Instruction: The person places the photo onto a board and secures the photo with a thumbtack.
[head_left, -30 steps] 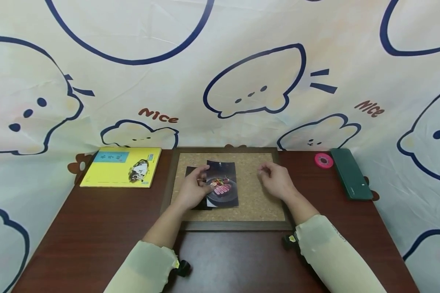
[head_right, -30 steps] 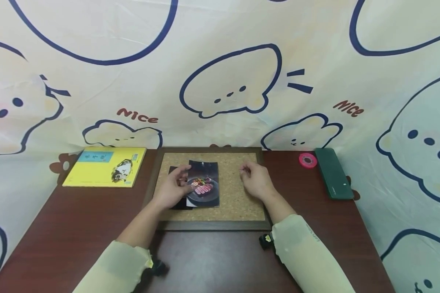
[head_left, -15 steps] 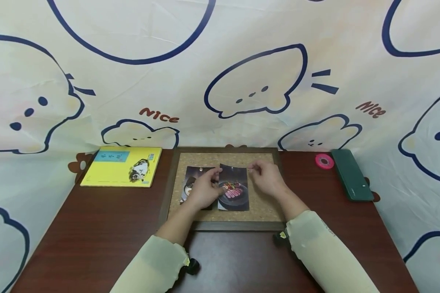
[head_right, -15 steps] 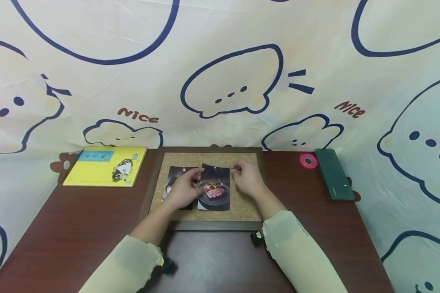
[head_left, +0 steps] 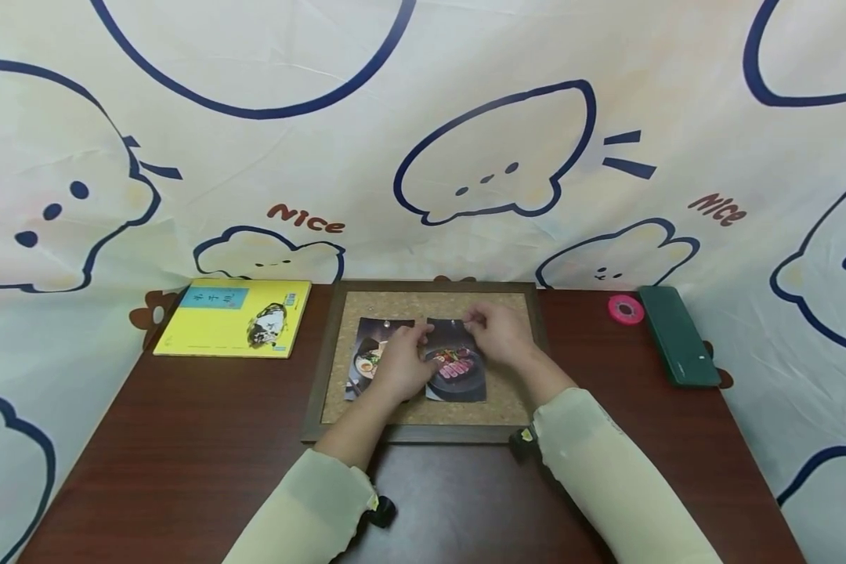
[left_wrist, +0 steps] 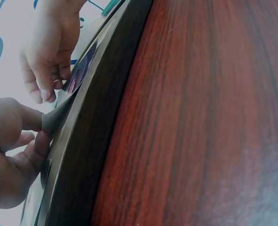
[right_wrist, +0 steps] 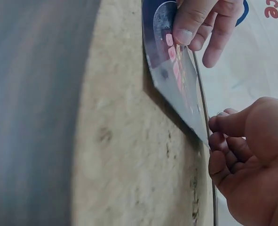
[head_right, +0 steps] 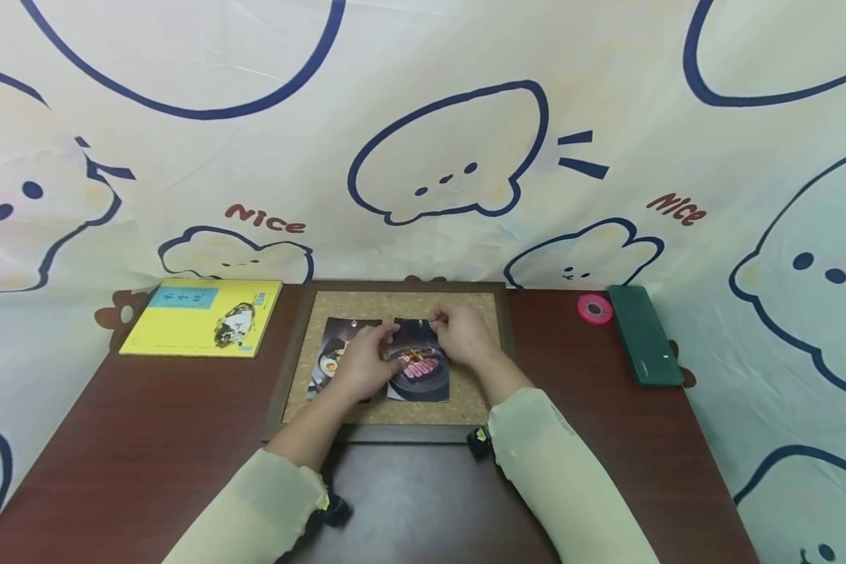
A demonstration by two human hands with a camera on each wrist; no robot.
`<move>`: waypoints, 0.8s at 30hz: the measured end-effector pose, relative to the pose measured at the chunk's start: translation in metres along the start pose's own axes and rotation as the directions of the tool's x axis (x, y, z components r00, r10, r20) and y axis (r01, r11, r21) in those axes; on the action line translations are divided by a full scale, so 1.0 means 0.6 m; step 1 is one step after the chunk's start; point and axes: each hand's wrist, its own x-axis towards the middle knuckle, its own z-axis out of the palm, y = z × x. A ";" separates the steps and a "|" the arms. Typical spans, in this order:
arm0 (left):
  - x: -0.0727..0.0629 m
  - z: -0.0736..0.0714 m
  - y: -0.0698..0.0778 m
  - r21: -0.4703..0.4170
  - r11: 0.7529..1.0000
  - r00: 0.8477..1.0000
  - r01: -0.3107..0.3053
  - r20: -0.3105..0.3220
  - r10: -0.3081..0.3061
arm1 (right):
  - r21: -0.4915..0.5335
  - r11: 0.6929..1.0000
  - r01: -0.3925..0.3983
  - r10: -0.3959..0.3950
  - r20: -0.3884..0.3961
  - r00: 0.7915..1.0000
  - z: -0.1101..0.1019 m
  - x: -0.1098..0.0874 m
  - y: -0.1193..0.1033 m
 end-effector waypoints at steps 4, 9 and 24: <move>-0.001 0.001 0.002 0.002 1.000 1.000 0.003 0.006 -0.003 | -0.036 0.999 -0.027 0.028 0.044 0.999 0.004 0.012 -0.009; 0.001 0.002 0.001 0.005 1.000 1.000 0.012 0.025 -0.012 | -0.046 0.998 -0.043 0.047 0.095 0.994 0.007 0.029 -0.019; 0.004 -0.003 -0.008 -0.021 1.000 0.996 0.009 0.088 -0.007 | -0.096 0.995 -0.038 0.058 0.212 0.976 0.014 0.048 -0.026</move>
